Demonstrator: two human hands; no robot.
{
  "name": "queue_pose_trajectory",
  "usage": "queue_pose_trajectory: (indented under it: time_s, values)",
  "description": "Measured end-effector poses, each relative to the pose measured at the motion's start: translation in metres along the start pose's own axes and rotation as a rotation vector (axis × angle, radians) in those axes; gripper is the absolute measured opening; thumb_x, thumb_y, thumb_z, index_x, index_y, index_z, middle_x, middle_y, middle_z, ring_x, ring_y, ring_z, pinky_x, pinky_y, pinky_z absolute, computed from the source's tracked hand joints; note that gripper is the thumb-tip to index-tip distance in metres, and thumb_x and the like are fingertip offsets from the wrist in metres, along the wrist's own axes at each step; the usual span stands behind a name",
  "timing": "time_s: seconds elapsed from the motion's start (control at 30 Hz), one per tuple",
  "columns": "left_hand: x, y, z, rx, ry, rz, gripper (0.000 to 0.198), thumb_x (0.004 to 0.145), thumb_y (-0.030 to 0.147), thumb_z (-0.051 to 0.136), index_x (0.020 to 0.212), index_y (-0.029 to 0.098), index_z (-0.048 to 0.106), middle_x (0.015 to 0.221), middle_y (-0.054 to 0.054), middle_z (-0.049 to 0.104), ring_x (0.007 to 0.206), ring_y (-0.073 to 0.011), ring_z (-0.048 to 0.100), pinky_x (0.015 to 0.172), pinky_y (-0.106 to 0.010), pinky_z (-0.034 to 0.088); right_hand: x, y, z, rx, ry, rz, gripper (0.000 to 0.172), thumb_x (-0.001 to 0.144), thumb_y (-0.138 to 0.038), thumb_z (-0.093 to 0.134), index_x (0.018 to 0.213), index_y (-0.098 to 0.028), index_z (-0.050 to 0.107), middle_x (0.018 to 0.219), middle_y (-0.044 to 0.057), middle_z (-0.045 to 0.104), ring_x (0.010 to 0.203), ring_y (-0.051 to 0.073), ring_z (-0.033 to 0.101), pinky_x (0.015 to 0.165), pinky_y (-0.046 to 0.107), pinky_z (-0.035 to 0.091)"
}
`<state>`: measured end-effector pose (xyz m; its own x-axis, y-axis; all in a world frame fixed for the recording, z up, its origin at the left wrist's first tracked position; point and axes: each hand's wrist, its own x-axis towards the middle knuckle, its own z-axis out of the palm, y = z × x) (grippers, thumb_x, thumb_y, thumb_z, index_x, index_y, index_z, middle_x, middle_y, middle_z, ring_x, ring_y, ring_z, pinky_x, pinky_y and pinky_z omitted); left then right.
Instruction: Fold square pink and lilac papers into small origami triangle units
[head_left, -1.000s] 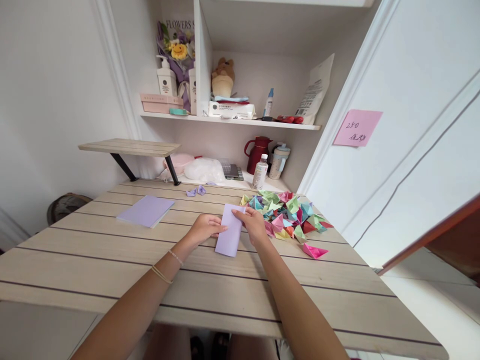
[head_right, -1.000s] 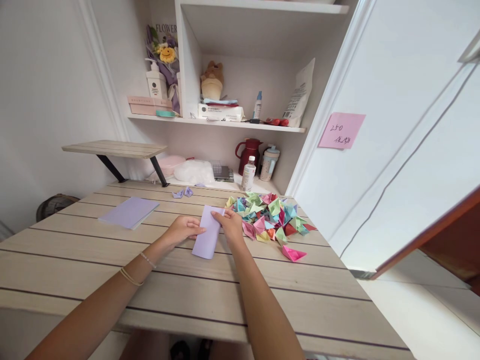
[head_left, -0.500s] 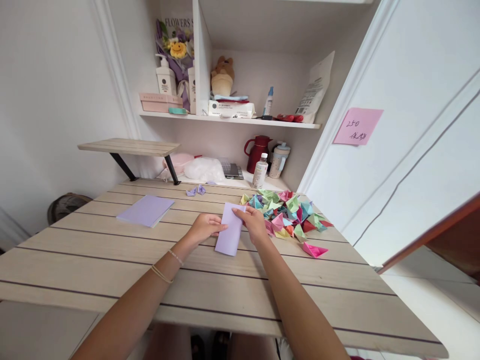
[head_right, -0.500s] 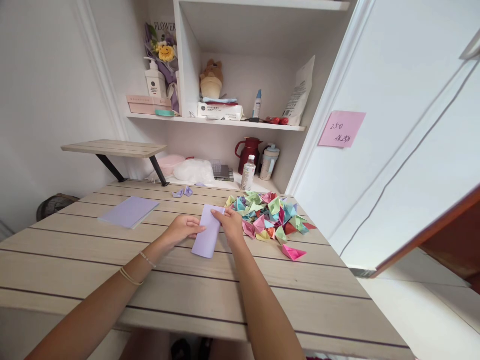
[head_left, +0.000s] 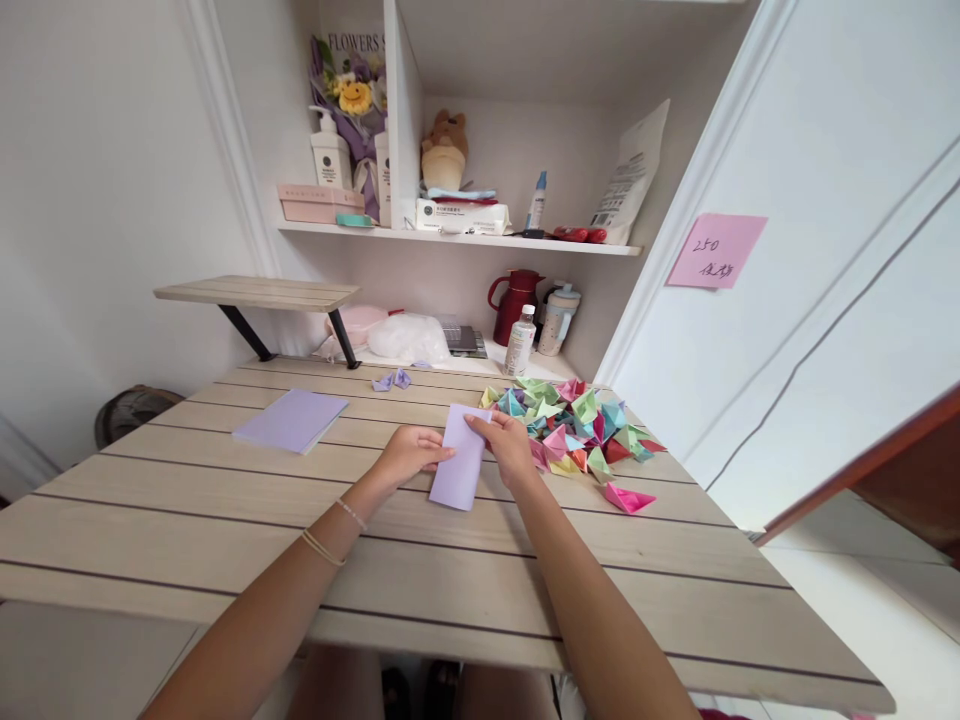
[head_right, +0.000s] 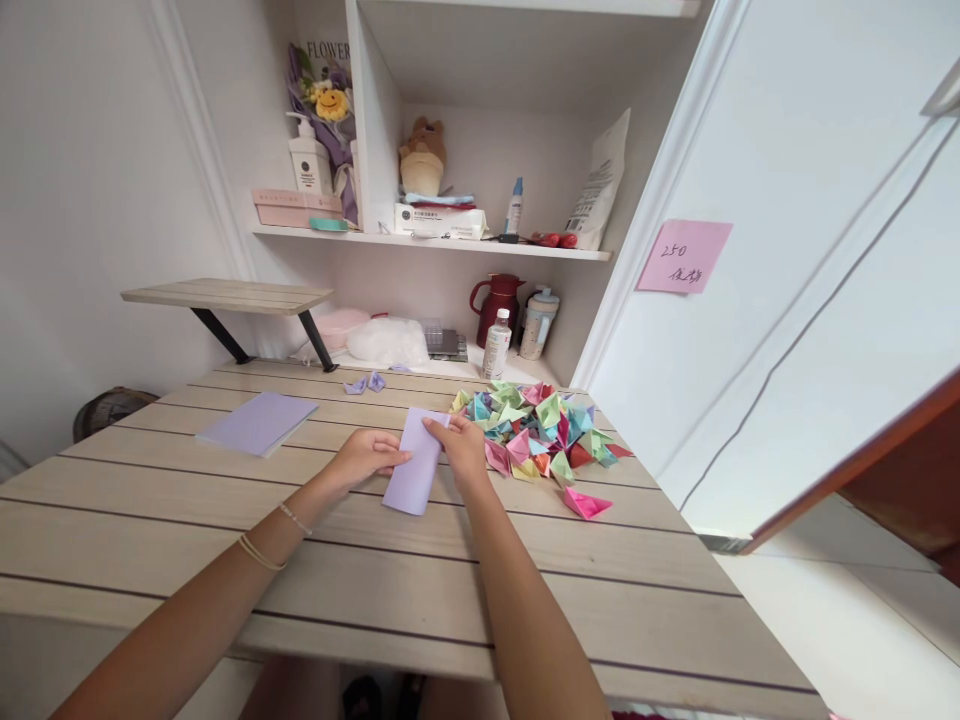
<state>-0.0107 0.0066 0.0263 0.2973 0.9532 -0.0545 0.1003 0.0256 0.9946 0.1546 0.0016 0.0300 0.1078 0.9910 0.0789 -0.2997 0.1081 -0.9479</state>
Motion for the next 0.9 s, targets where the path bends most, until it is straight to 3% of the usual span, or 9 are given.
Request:
queue_pose_trajectory:
  time_s: [0.33, 0.57, 0.9]
  values:
    - [0.0025, -0.0027, -0.0012, -0.016, 0.01, 0.01, 0.035, 0.049, 0.035, 0.077, 0.071, 0.01, 0.064, 0.069, -0.007, 0.066, 0.064, -0.0158, 0.062, 0.061, -0.027, 0.05, -0.0009, -0.0023, 0.001, 0.024, -0.012, 0.038, 0.032, 0.053, -0.035, 0.074, 0.076, -0.014, 0.065, 0.071, 0.004, 0.067, 0.062, 0.015, 0.06, 0.058, 0.025, 0.047]
    - [0.002, 0.002, -0.0043, -0.09, 0.062, -0.005, 0.038, 0.05, 0.036, 0.077, 0.074, 0.01, 0.064, 0.073, -0.009, 0.068, 0.066, -0.016, 0.062, 0.062, -0.026, 0.05, -0.0005, -0.0033, -0.001, 0.017, -0.178, 0.151, 0.031, 0.054, -0.027, 0.074, 0.082, -0.016, 0.066, 0.081, 0.005, 0.069, 0.069, 0.016, 0.063, 0.064, 0.026, 0.051]
    - [0.0041, 0.0003, -0.0038, -0.127, 0.126, -0.013, 0.036, 0.045, 0.033, 0.079, 0.068, 0.011, 0.062, 0.069, -0.007, 0.067, 0.063, -0.0156, 0.062, 0.059, -0.026, 0.05, 0.004, 0.0024, -0.0041, 0.013, -0.166, 0.166, 0.03, 0.052, -0.021, 0.075, 0.08, -0.015, 0.065, 0.077, 0.006, 0.069, 0.068, 0.017, 0.064, 0.061, 0.028, 0.053]
